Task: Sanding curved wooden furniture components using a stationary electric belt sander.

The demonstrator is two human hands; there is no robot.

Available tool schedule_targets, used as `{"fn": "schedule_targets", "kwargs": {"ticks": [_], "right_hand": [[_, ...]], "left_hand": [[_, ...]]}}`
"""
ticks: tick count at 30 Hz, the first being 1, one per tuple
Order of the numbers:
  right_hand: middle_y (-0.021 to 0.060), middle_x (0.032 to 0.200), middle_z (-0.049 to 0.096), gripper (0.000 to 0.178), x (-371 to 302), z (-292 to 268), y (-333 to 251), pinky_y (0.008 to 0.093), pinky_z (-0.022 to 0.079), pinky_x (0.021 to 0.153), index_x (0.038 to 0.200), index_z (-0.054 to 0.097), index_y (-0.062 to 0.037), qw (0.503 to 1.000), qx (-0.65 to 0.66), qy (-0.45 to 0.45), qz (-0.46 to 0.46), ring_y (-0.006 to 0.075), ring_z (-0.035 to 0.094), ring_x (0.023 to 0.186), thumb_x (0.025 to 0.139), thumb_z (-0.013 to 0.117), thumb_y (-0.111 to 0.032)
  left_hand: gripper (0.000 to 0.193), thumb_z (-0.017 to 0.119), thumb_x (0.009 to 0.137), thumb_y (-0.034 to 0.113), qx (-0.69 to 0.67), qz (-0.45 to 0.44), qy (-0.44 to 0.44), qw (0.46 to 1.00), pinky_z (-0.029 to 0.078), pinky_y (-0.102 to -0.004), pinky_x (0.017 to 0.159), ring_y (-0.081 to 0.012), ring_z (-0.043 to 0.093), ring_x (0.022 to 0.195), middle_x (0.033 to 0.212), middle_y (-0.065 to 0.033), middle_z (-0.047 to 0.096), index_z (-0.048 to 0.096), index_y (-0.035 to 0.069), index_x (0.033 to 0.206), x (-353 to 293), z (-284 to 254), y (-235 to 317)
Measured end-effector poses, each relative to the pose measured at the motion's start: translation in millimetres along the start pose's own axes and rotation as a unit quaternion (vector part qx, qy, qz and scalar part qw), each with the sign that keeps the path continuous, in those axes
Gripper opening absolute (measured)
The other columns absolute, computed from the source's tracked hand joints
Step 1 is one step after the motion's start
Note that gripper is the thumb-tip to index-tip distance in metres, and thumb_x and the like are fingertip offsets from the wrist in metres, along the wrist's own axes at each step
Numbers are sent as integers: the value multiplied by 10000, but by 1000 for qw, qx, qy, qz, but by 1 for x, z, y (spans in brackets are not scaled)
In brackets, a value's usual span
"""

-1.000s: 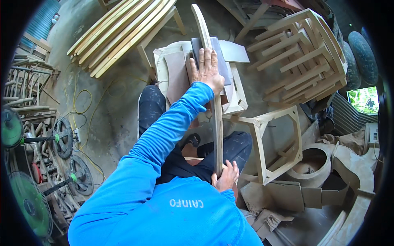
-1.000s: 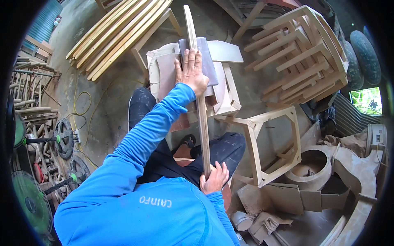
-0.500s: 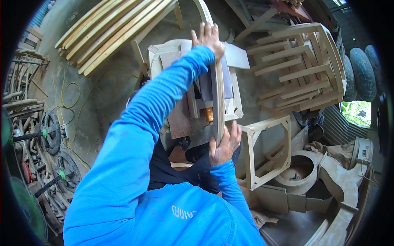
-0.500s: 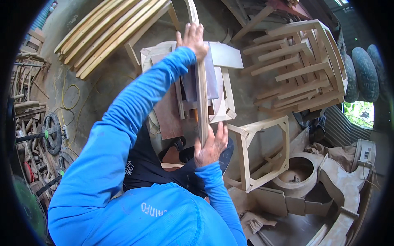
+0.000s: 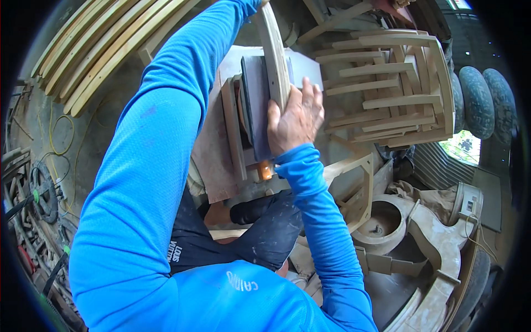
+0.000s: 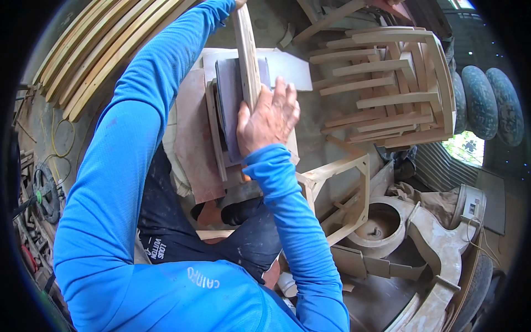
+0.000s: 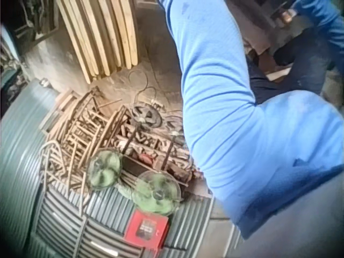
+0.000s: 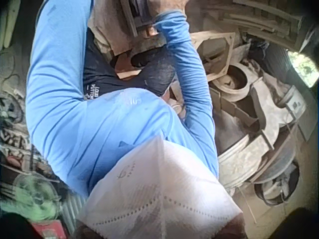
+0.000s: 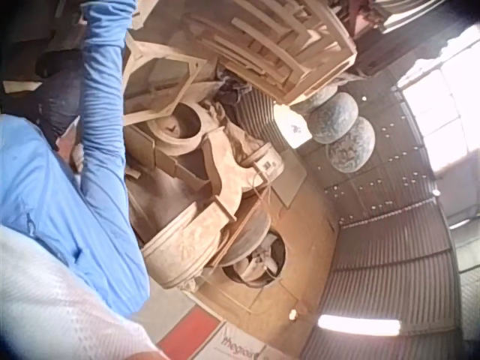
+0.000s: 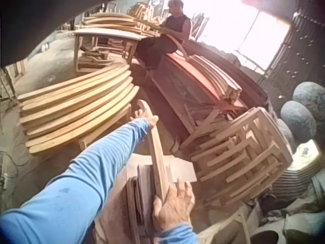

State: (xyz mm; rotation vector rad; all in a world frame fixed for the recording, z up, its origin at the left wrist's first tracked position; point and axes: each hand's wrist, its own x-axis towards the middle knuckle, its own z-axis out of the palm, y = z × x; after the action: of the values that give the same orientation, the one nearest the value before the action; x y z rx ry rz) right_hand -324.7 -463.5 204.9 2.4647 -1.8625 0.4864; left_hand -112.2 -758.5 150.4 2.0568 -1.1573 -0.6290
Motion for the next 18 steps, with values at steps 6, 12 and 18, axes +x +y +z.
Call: {"fn": "schedule_targets", "kwargs": {"ticks": [6,12,18], "right_hand": [[208,1542,412,519,56,4,-72,551,200,1201,1285,607,8,995,69,38,-67,404,294,1470,871,692,-293],[207,1525,421,507,83,17,-4,549,206,1194,1264,607,14,997,-48,55,-9,392,288,1474,855,699,-271],[237,1597,307,641,7,-15,9,603,156,1186,1374,565,-82,991,-3,115,-74,443,217,1493,801,742,-308]], "left_hand": [[914,610,893,432,-117,-55,-68,989,61,-622,1244,-400,248,1533,1611,-230,356,172,101,1624,178,-55,-113],[546,579,903,443,-61,-4,-62,996,548,-333,976,-315,710,1090,1168,-198,729,712,6,1201,50,50,30],[500,605,946,244,-393,-73,-119,909,613,-469,872,-343,716,1071,1161,-213,689,499,-87,1305,-71,-51,51]]}}
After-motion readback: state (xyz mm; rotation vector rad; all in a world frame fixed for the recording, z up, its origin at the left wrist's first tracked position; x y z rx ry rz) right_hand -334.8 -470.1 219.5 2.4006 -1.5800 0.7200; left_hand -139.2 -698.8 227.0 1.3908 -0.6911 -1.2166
